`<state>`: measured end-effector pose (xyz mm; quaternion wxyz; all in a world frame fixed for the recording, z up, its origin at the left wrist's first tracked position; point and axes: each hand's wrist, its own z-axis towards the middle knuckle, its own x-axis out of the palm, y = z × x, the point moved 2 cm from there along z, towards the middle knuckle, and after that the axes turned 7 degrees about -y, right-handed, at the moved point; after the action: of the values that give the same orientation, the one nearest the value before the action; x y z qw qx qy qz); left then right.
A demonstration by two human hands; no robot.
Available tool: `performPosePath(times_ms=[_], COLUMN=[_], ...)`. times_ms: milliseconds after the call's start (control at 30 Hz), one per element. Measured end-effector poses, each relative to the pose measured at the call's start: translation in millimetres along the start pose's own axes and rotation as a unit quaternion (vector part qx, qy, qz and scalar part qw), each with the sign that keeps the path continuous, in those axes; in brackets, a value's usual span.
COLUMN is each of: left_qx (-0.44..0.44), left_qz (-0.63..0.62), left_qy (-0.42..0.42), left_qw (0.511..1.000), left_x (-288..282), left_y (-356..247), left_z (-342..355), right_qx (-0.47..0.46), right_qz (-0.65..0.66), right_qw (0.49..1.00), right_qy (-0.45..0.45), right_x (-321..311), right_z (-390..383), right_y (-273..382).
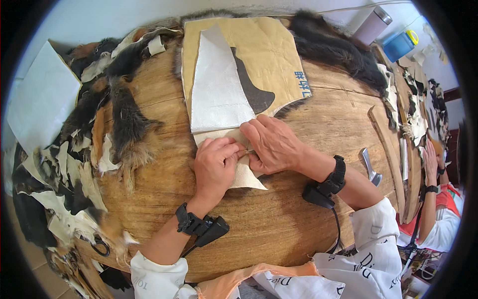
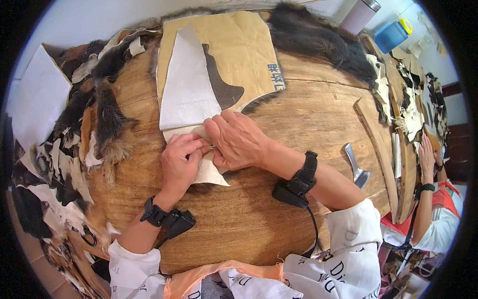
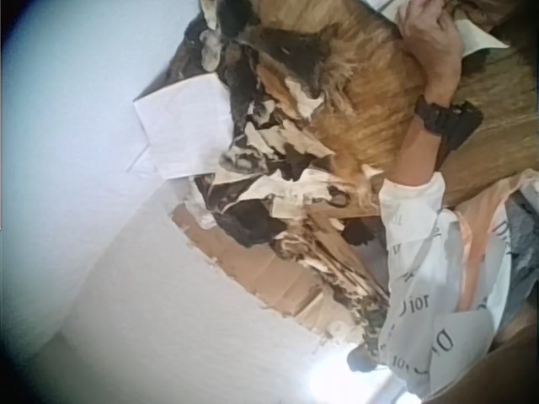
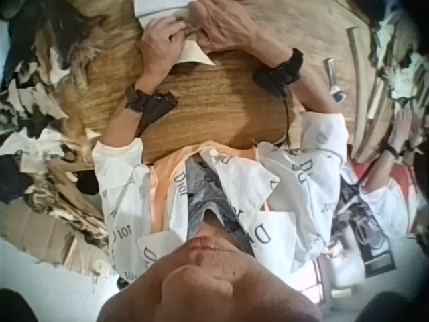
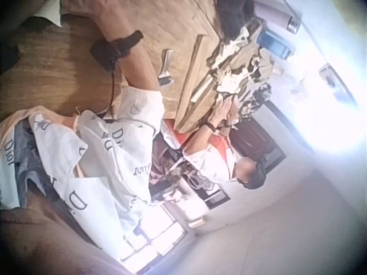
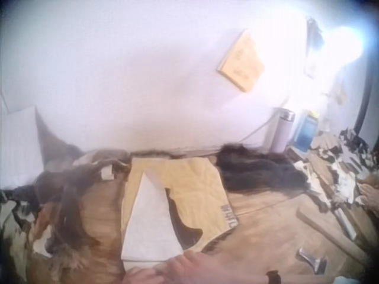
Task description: Cutting and organizing pieces of processed fur using a half-moon knife and templates.
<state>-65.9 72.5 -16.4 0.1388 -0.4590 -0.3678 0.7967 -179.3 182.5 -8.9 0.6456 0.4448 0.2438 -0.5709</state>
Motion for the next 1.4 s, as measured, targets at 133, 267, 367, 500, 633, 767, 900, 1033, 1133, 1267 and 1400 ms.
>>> performPosePath(times_ms=[133,267,367,500,633,767,900,1033,1133,1267,1400], left_qx=[0.017,0.006,0.023,0.035,0.053,0.073,0.078,0.077,0.059,0.067,0.081], left_qz=[-0.006,-0.022,-0.029,-0.020,-0.047,-0.022,-0.015,-0.014,-0.036,-0.030,-0.025], left_qy=[-0.016,-0.026,-0.034,-0.038,-0.049,-0.002,0.023,0.025,0.014,0.009,0.005], left_qw=[1.000,0.999,0.999,0.998,0.996,0.997,0.997,0.997,0.997,0.997,0.996], left_x=[0.9,1.7,0.5,0.2,1.6,-4.4,-3.8,-1.8,-3.5,-4.5,-5.4], left_y=[1.6,0.0,0.4,0.3,4.2,0.2,-2.5,-5.0,-5.6,-3.5,-1.5], left_z=[0.0,0.3,0.9,-0.1,1.0,-1.4,-4.3,-3.3,-4.6,-5.6,-6.0], right_qx=[-0.012,-0.060,-0.088,-0.112,-0.019,0.216,0.237,0.224,0.254,0.243,0.228], right_qz=[0.068,-0.036,-0.080,0.007,0.073,0.257,0.321,0.392,0.507,0.520,0.467], right_qw=[0.996,0.996,0.992,0.994,0.996,0.941,0.914,0.887,0.811,0.801,0.843], right_qy=[0.047,0.053,-0.037,-0.010,-0.049,-0.049,-0.069,-0.100,-0.141,-0.167,-0.140], right_x=[1.2,-11.1,-20.1,-23.6,-45.2,-46.1,-56.3,-80.6,-103.7,-120.1,-119.9], right_z=[0.3,-3.4,-4.5,1.7,-6.7,-38.2,-45.3,-41.9,-41.4,-37.7,-26.3], right_y=[4.3,13.6,16.6,19.7,42.6,50.8,64.0,78.4,80.3,81.1,85.1])
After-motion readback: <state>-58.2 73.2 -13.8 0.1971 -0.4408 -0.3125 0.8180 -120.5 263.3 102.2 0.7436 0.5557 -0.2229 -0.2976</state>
